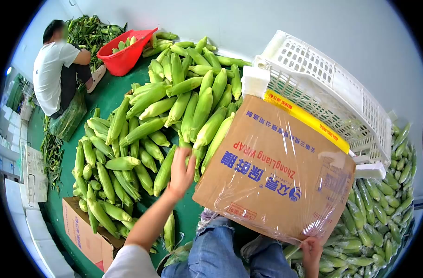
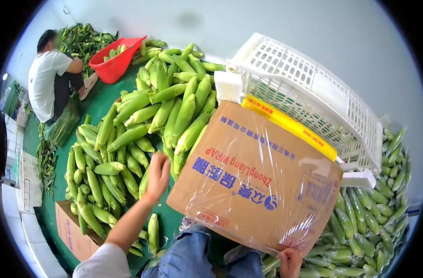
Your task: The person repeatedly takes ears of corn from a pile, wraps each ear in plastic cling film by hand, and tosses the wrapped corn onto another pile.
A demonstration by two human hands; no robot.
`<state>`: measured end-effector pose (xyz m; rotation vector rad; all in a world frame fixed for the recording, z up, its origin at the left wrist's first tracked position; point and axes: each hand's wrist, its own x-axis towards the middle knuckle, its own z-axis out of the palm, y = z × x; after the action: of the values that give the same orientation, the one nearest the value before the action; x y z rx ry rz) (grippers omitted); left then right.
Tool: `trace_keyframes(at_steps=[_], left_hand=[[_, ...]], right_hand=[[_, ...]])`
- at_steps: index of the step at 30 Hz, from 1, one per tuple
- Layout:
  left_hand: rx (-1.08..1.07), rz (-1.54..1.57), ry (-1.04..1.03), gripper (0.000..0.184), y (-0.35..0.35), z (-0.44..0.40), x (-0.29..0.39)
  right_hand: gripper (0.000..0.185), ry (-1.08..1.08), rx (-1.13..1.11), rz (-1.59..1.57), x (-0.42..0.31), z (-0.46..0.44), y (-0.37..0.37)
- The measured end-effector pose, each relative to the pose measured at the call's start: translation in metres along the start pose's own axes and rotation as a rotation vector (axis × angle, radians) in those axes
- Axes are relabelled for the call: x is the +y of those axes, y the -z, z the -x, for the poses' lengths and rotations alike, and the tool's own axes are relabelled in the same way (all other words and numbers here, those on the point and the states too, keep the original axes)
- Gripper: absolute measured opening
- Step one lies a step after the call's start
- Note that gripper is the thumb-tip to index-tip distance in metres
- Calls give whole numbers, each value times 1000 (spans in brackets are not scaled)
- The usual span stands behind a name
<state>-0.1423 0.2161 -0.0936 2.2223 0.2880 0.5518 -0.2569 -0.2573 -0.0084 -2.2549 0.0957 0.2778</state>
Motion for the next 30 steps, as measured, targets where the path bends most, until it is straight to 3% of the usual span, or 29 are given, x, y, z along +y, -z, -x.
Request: trace_keyframes(at_steps=[2,3,4,8,10,11,12,15,17,19,21,23,25,26,28,30], left_hand=[[-125,-285,-71,44,-44,-48,-62],[-362,-328,201,63,-60,-69,-66],[-381,-433,165,71,-72,-79,-66],[-347,-438,216,74,-93,-93,-104],[-503,429,809,47,-58,-105,-89],[-403,662,1059,39,-34,-104,-68],[-377,832,1092,39,-13,-94,-68],[-296,1046,835,44,43,-53,-35],[-334,1101,477,56,58,-35,22],[-415,617,123,64,52,-28,85],[-625,32,-549,61,42,-30,139],[-667,-21,-855,56,6,-19,178],[-805,20,-886,56,-29,-12,190],[-874,40,-897,56,-45,-11,190],[-924,116,-831,56,-64,-18,180],[-1035,123,-724,57,-63,-22,187]], right_hand=[[3,38,24,55,0,0,-3],[3,99,61,90,6,3,-7],[3,151,93,127,5,5,-9],[4,181,181,170,-2,14,-10],[4,199,235,290,-9,15,-12],[5,203,256,349,-17,17,-13],[4,225,268,417,-23,16,-14],[2,177,166,334,-28,9,-13],[2,73,144,259,-34,8,-16],[2,-36,119,193,-37,10,-17],[5,-41,99,235,-39,12,-18],[9,-6,80,248,-42,9,-16],[11,32,49,250,-46,15,-6],[19,-180,-79,16,-55,21,7],[27,81,166,-558,-72,2,5],[38,284,221,-523,-87,-30,7]])
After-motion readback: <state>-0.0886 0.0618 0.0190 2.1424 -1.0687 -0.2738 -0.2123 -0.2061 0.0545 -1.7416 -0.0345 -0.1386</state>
